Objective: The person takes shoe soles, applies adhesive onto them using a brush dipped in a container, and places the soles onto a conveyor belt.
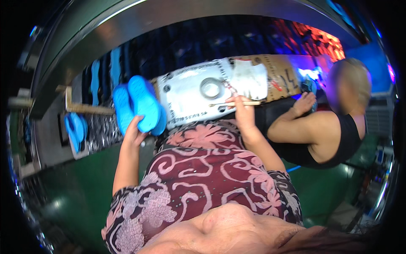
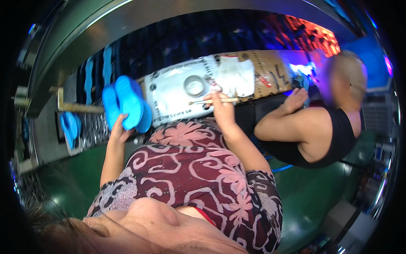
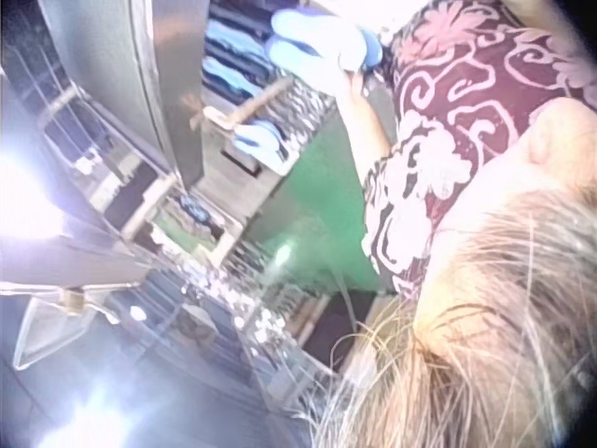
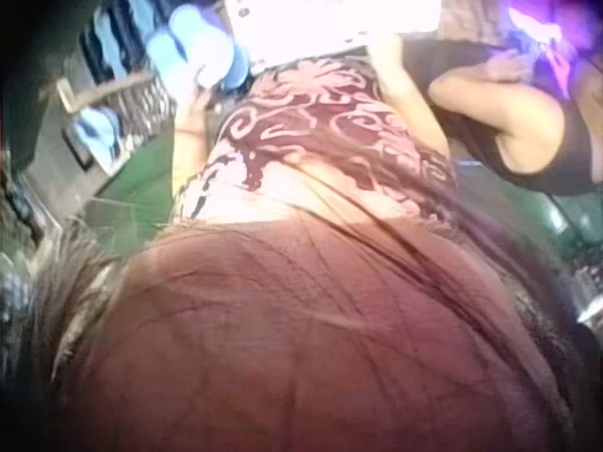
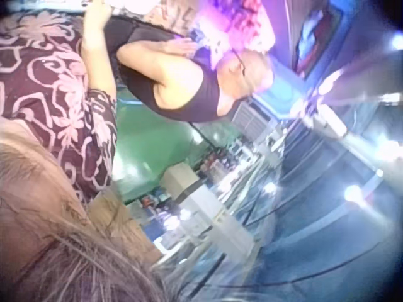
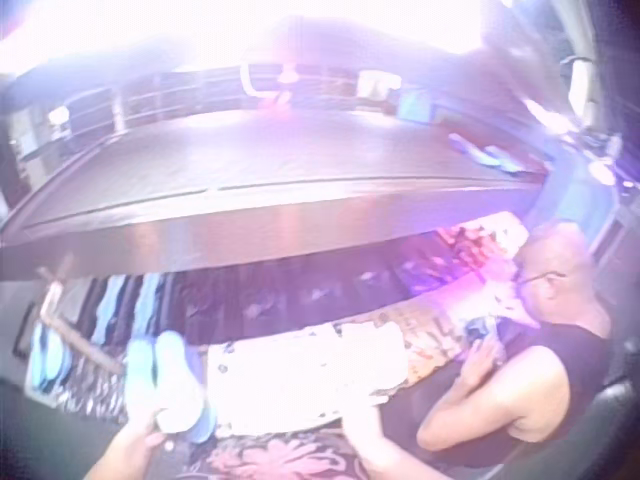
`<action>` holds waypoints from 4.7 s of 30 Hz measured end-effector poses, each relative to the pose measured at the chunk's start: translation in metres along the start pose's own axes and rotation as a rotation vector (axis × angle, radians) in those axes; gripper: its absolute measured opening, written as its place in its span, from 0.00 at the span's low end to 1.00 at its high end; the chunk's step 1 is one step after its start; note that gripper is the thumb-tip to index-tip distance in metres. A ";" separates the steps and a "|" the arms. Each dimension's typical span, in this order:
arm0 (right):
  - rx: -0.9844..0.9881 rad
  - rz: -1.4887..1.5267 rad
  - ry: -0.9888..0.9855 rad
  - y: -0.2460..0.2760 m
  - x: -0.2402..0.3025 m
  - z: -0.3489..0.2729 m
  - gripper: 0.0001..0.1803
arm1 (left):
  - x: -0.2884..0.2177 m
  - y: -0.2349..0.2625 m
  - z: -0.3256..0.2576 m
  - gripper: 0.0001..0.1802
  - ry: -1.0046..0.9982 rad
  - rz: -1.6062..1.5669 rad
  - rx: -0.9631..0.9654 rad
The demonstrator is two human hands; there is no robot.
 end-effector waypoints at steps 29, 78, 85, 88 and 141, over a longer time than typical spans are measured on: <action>0.417 -0.390 0.737 -0.051 0.062 0.022 0.11 | 0.010 -0.107 -0.014 0.25 -0.801 0.733 -0.001; 0.037 -0.089 0.289 -0.002 0.042 0.004 0.19 | -0.051 -0.148 -0.066 0.30 -0.733 0.743 0.305; -0.138 -0.153 0.340 0.027 0.034 -0.008 0.19 | -0.057 -0.270 -0.070 0.44 -0.132 0.963 1.006; -0.177 -0.091 0.190 0.026 0.038 -0.013 0.17 | -0.079 -0.388 -0.044 0.24 -0.198 0.879 1.231; 0.402 -0.268 0.623 -0.058 0.063 0.018 0.15 | 0.005 -0.100 -0.017 0.19 -0.808 0.685 -0.051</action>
Point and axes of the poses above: each hand's wrist, its own z-axis towards the middle knuckle, its own y-axis out of the back of the hand, x = y × z, the point moved 1 cm from there along z, towards the middle knuckle, and after that the axes turned 9 degrees about y, right-handed, at the moved point
